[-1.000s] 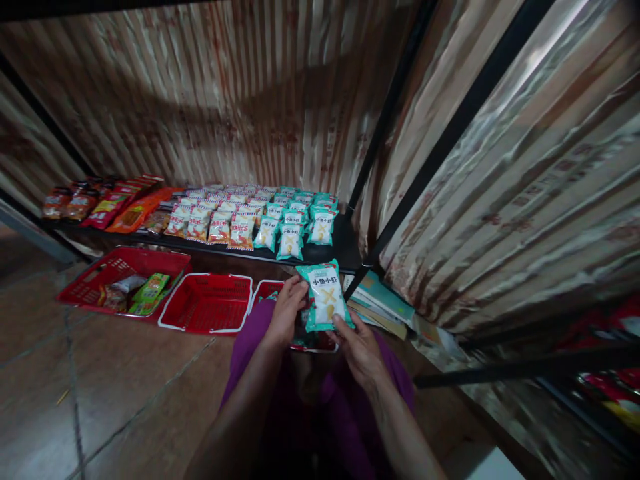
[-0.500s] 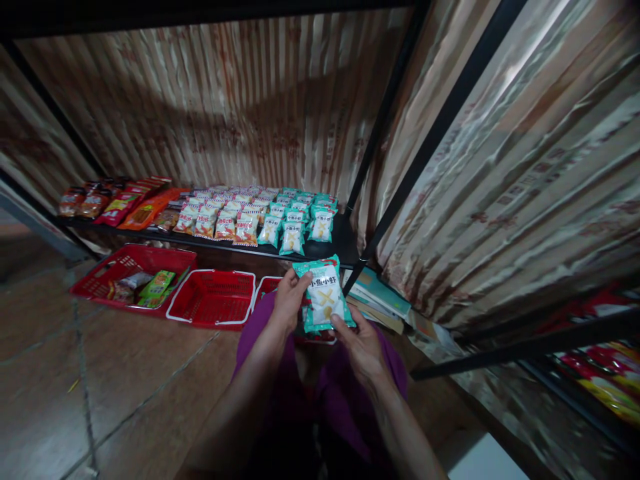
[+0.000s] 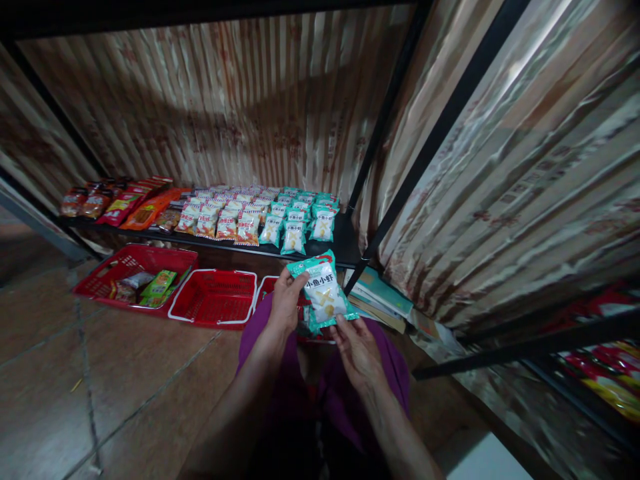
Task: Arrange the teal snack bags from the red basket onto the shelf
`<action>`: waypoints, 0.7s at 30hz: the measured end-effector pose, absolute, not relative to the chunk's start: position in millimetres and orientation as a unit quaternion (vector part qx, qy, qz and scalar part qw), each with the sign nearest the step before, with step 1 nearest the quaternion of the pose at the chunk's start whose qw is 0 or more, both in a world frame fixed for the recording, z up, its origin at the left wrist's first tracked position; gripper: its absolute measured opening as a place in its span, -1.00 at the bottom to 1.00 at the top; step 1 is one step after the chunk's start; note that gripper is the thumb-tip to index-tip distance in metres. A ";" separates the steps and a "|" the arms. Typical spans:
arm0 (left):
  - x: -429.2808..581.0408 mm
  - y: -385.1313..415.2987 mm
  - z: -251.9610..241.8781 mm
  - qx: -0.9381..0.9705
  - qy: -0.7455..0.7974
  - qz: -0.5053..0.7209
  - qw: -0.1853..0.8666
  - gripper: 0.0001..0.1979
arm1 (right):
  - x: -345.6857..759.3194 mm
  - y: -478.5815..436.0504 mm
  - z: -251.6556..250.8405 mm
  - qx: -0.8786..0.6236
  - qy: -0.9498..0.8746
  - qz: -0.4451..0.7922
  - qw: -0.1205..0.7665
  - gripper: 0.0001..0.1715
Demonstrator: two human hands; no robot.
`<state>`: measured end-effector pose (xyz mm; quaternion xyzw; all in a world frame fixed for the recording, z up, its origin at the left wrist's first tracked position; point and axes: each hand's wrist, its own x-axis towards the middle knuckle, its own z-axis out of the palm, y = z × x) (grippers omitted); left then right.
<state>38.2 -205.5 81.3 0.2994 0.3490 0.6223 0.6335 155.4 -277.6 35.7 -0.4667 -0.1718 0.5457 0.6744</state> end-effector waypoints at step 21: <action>28.8 -182.8 76.3 0.337 0.403 0.643 0.558 -0.69 | 155.5 -280.9 45.3 -0.487 -0.225 0.501 0.679 -0.60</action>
